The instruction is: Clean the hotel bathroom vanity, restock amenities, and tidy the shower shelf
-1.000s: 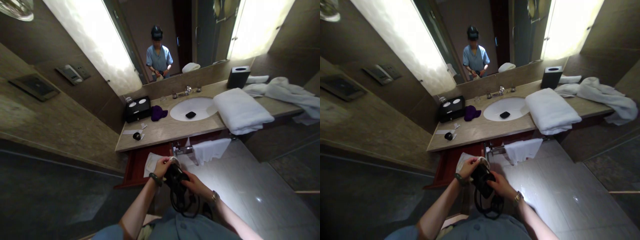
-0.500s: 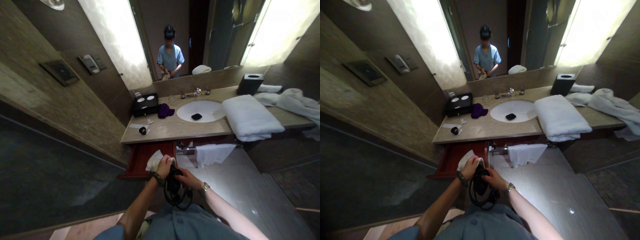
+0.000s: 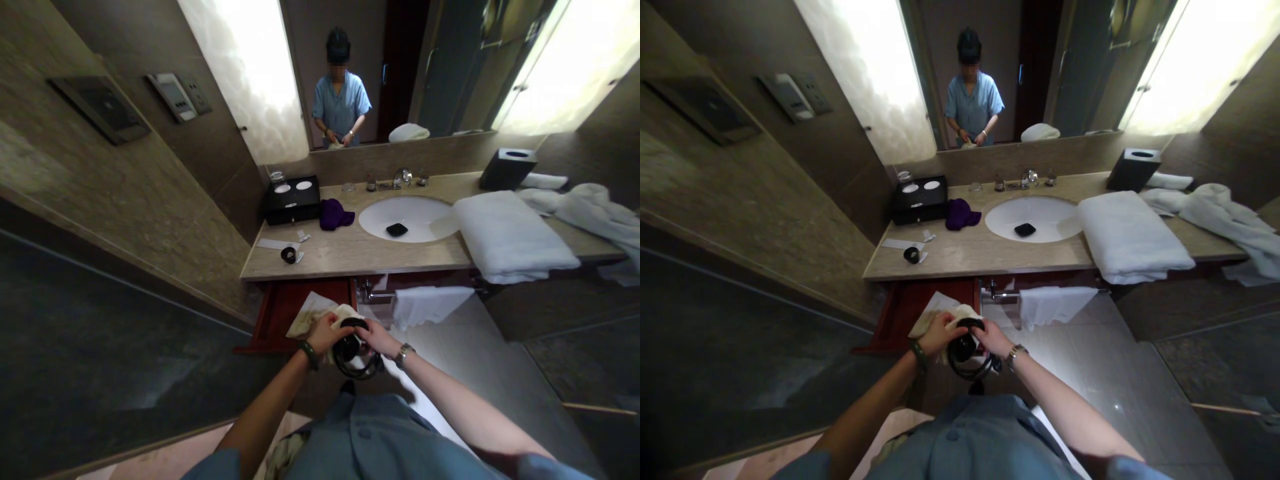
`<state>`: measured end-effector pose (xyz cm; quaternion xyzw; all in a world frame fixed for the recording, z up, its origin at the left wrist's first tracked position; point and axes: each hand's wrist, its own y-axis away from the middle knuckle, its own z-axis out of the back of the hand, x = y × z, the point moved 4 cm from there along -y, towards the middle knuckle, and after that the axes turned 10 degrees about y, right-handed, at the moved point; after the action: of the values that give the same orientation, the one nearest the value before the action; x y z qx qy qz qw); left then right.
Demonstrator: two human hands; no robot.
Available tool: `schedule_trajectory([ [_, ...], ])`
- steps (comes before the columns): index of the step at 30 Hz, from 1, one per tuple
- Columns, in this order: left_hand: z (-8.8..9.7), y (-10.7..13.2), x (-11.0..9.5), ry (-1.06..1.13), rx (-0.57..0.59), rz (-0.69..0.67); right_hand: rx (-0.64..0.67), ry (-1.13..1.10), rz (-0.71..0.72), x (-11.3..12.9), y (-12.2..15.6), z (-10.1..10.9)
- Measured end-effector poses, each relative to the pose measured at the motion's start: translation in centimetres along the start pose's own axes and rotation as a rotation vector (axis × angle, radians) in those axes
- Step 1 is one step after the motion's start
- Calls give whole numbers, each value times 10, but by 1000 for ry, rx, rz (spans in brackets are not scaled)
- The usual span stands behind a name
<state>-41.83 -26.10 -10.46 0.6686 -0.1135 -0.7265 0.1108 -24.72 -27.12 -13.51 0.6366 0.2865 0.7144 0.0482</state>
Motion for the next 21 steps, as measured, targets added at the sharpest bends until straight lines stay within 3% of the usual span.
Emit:
schedule_trajectory([
  [7, 24, -15, 16, -137, -2, -36, -12, 42, 62, -7, 12, -4],
  [11, 2, -25, -4, -197, 24, -109, -97, 52, -3, -18, 4, -15],
  [14, -20, -10, -14, -233, 103, -169, -184, -63, -45, -17, -18, -19],
  [16, -21, 7, -8, -234, 135, -163, -208, -114, -62, -16, -28, -22],
  [18, -10, 21, 6, -217, 120, -125, -198, -159, -68, -16, -30, -26],
  [21, 8, 22, 29, -160, 42, -38, -177, -246, -38, -18, -15, -31],
])
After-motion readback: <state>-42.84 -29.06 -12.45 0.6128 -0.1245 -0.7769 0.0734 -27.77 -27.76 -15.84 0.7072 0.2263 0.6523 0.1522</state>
